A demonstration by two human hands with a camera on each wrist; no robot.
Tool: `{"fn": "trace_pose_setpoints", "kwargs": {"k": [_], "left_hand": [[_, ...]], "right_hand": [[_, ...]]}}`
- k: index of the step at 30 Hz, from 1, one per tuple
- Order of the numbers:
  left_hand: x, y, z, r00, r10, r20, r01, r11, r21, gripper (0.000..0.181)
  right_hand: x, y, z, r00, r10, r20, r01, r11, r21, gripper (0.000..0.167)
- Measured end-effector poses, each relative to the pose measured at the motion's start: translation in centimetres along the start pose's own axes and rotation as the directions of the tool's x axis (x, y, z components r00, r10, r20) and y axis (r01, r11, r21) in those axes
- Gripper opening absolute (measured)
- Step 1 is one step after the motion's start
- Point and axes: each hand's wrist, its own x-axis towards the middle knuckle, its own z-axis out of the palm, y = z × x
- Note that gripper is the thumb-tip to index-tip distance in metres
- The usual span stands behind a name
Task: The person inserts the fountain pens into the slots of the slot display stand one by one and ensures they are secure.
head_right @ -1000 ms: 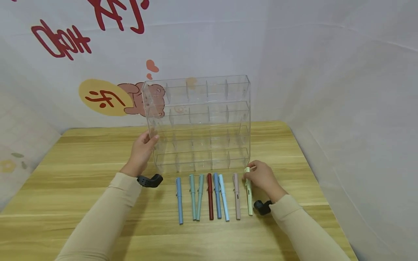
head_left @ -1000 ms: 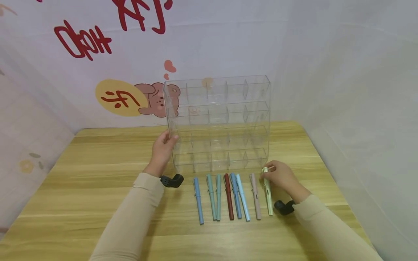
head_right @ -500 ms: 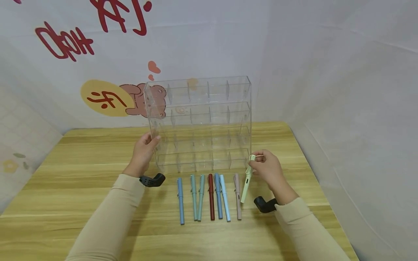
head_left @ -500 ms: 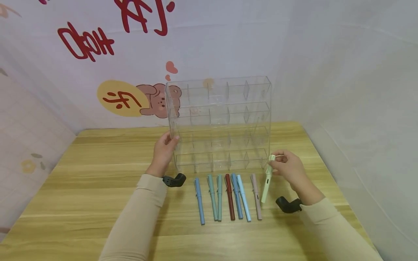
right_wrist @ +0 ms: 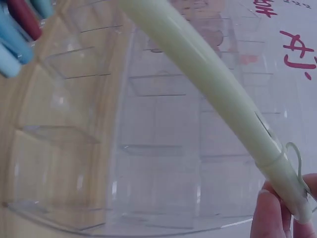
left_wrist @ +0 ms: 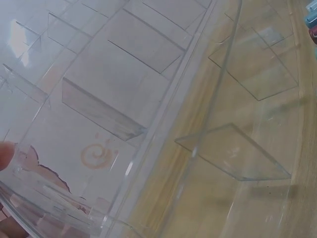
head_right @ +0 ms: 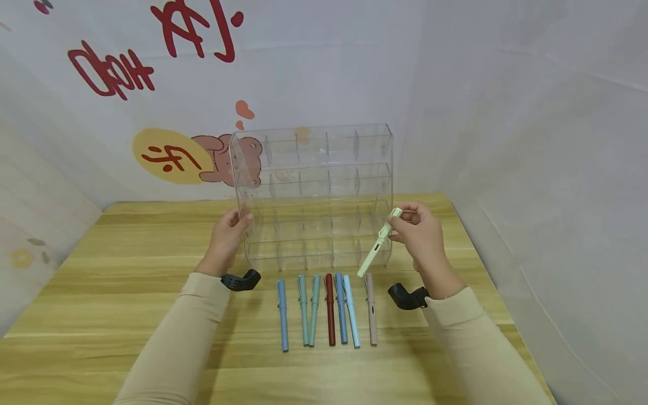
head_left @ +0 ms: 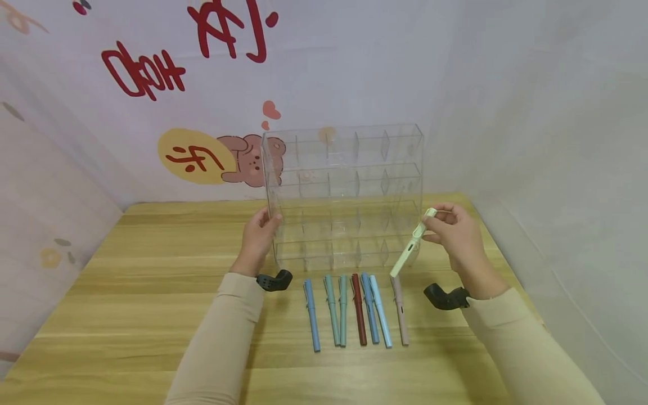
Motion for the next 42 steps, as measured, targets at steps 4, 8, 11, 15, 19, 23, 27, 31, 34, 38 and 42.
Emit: {"fn": "trace_pose_setpoints", "kwargs": {"k": [4, 8, 11, 15, 19, 23, 27, 31, 34, 38, 42], "left_hand": [[0.0, -0.1, 0.0, 1.000, -0.007, -0.001, 0.007, 1.000, 0.002, 0.047], [-0.1, -0.1, 0.0, 1.000, -0.008, -0.001, 0.008, 1.000, 0.009, 0.047], [-0.1, -0.1, 0.0, 1.000, -0.008, -0.005, 0.009, 1.000, 0.020, 0.048], [-0.1, -0.1, 0.2, 1.000, -0.010, 0.004, 0.010, 1.000, 0.024, 0.049], [-0.2, -0.2, 0.3, 1.000, -0.013, 0.012, 0.013, 1.000, 0.005, 0.049], [-0.3, -0.2, 0.2, 1.000, -0.016, 0.008, 0.017, 1.000, -0.007, 0.049], [-0.3, 0.0, 0.1, 1.000, -0.012, 0.002, 0.012, 1.000, -0.009, 0.048], [-0.4, 0.1, 0.1, 1.000, -0.003, 0.000, 0.003, 1.000, -0.013, 0.047], [-0.4, 0.0, 0.1, 1.000, -0.001, 0.000, 0.001, 1.000, -0.016, 0.047], [-0.4, -0.1, 0.1, 1.000, 0.001, 0.003, -0.001, 1.000, -0.027, 0.047], [-0.4, -0.1, 0.1, 1.000, 0.000, 0.005, 0.000, 0.999, -0.035, 0.047]], "right_hand": [[0.6, -1.4, 0.8, 0.999, -0.035, -0.026, 0.037, 0.995, 0.097, 0.021], [1.4, -2.9, 1.9, 0.996, -0.068, -0.063, 0.077, 0.983, 0.166, 0.024], [2.1, -4.2, 2.6, 0.990, -0.102, -0.094, 0.121, 0.969, 0.214, 0.026], [3.1, -6.1, 3.1, 0.977, -0.158, -0.143, 0.193, 0.938, 0.286, 0.028], [3.9, -7.9, 3.5, 0.961, -0.193, -0.198, 0.251, 0.910, 0.330, 0.027], [4.8, -9.4, 4.1, 0.949, -0.202, -0.242, 0.284, 0.881, 0.378, 0.025], [5.9, -10.5, 4.7, 0.942, -0.189, -0.278, 0.299, 0.851, 0.432, 0.024], [6.7, -11.2, 5.2, 0.937, -0.162, -0.308, 0.301, 0.822, 0.482, 0.024], [7.2, -11.7, 5.6, 0.933, -0.144, -0.329, 0.303, 0.808, 0.506, 0.026], [7.9, -12.0, 6.1, 0.931, -0.110, -0.349, 0.287, 0.813, 0.507, 0.027], [8.5, -12.2, 6.7, 0.930, -0.086, -0.357, 0.273, 0.812, 0.515, 0.028]]}}
